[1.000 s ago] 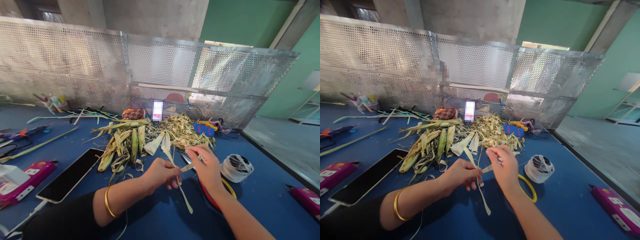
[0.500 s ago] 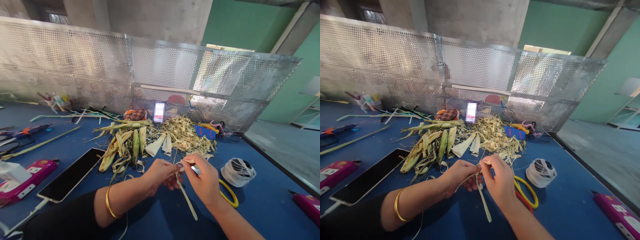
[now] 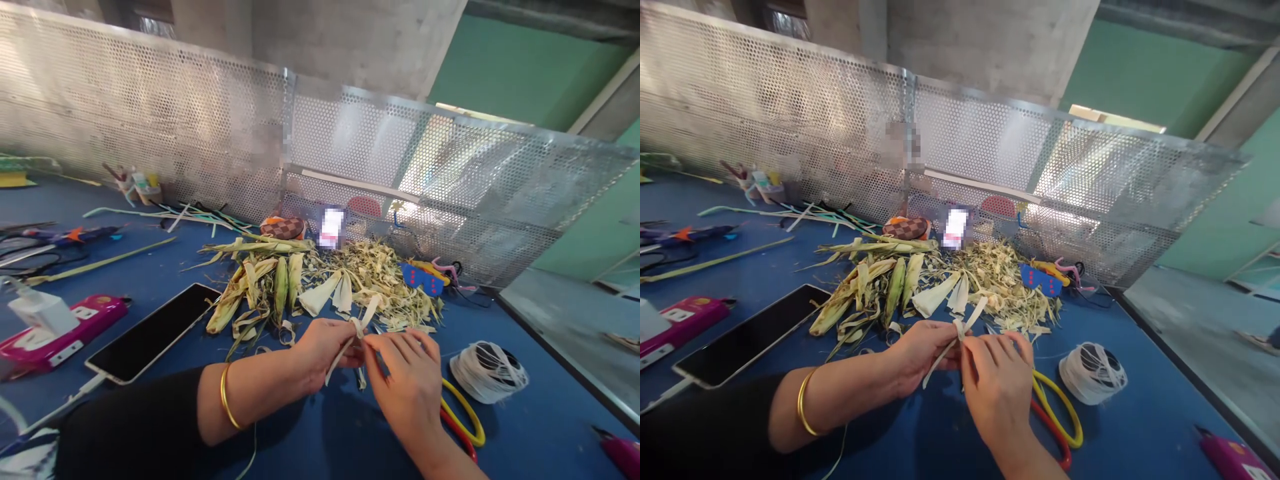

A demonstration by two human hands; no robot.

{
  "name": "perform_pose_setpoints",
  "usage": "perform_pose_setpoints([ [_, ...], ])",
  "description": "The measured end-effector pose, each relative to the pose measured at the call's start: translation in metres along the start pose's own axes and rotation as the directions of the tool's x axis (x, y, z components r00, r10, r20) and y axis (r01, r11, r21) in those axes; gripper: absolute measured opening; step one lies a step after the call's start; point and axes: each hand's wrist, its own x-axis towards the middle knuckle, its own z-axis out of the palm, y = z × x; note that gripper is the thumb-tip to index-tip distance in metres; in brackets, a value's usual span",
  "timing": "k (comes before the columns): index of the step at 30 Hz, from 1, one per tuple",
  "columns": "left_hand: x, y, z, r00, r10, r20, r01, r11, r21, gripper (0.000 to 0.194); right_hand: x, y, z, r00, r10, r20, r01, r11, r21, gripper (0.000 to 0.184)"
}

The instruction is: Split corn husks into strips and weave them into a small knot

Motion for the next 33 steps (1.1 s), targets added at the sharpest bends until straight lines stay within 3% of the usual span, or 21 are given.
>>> perform_pose_setpoints([
  [6, -0.003, 0.008, 0.001, 0.994, -0.08, 0.075, 0.088, 0.991, -0.103, 0.015, 0.0, 0.004, 0.002, 0.995, 0.094, -0.034, -0.092, 0.995, 0.045, 0.011],
  [10, -0.006, 0.011, 0.002, 0.996, -0.022, 0.084, 0.03, 0.995, -0.09, 0.004, 0.0, 0.005, 0.002, 0.996, 0.089, -0.023, -0.088, 0.995, 0.042, 0.011],
  [15, -0.005, 0.007, -0.002, 0.997, 0.025, 0.074, -0.023, 1.0, -0.021, 0.019, -0.001, 0.007, 0.004, 0.999, 0.047, -0.026, -0.046, 0.998, 0.041, 0.01],
  [18, -0.002, 0.004, -0.004, 0.996, 0.056, 0.062, -0.056, 0.998, -0.009, 0.026, 0.0, 0.005, 0.003, 0.997, -0.077, 0.022, 0.075, 0.993, 0.087, 0.02],
  [22, 0.001, 0.001, -0.005, 0.996, 0.08, 0.039, -0.082, 0.996, 0.03, 0.027, 0.004, 0.002, 0.001, 0.947, -0.276, 0.165, 0.264, 0.96, 0.095, 0.034],
  [27, 0.0, 0.0, -0.003, 0.996, 0.074, 0.048, -0.078, 0.994, 0.074, 0.024, 0.004, 0.005, 0.0, 0.903, -0.375, 0.209, 0.384, 0.924, -0.002, 0.03],
  [31, 0.0, -0.001, -0.003, 0.997, 0.058, 0.049, -0.061, 0.996, 0.069, 0.025, 0.002, 0.006, 0.0, 0.896, -0.396, 0.203, 0.416, 0.907, -0.065, 0.031],
  [33, 0.0, -0.003, -0.004, 0.998, 0.047, 0.044, -0.049, 0.997, 0.054, 0.024, 0.003, 0.005, 0.0, 0.866, -0.445, 0.227, 0.47, 0.88, -0.065, 0.033],
])
